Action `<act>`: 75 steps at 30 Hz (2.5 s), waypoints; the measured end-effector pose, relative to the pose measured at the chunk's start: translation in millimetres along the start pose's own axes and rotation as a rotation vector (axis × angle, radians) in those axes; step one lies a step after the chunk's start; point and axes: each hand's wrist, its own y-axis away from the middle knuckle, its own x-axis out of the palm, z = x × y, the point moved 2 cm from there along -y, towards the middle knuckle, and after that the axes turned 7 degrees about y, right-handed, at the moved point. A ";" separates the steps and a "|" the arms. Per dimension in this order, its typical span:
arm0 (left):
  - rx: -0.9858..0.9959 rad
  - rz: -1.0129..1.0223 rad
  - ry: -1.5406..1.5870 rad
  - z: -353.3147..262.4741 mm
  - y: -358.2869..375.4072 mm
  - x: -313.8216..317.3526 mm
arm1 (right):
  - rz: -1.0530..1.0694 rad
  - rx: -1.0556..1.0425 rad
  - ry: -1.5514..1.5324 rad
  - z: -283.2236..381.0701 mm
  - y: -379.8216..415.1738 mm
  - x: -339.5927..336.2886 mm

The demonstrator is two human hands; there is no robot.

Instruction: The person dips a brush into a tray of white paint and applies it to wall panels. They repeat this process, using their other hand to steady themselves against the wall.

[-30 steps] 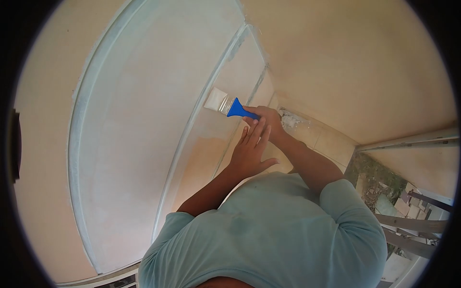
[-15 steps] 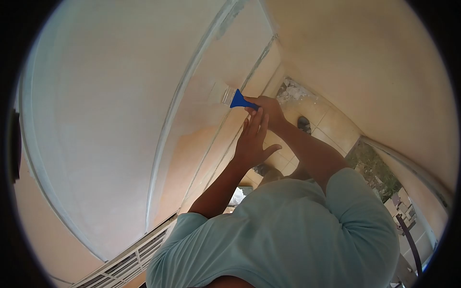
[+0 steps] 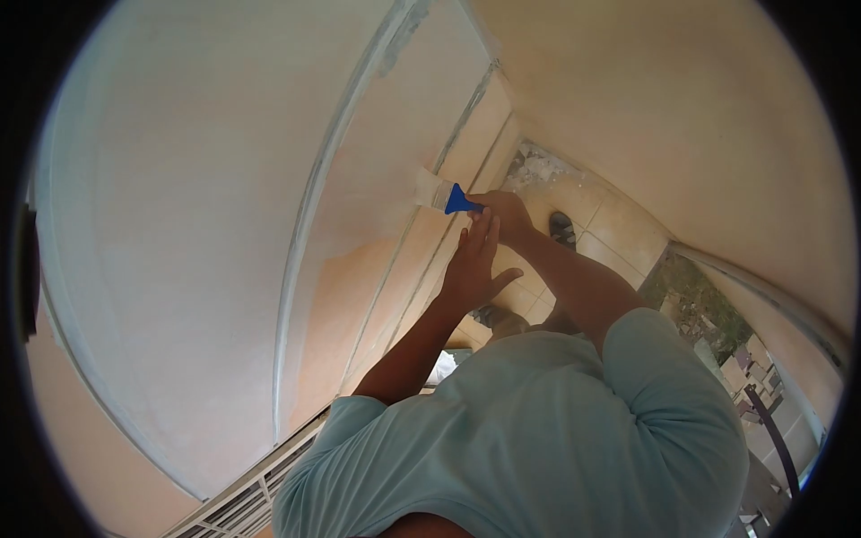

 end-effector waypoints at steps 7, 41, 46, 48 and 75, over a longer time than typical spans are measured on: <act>-0.018 0.049 0.035 6.0 1.5 11.8 | -0.078 -0.049 0.121 -11.4 6.3 9.5; 0.396 -0.258 -0.207 -79.0 42.3 -89.4 | -0.254 -0.121 -0.107 133.5 11.6 -50.6; 0.427 -0.226 -0.194 -72.8 43.4 -90.2 | -0.281 -0.125 -0.076 137.6 17.5 -49.5; 0.432 -0.210 -0.202 -69.5 45.6 -93.2 | -0.301 -0.147 -0.036 139.1 17.9 -45.0; 0.047 -0.115 -0.110 -25.4 -11.8 -46.0 | -0.193 -0.117 -0.243 42.5 -36.4 -9.2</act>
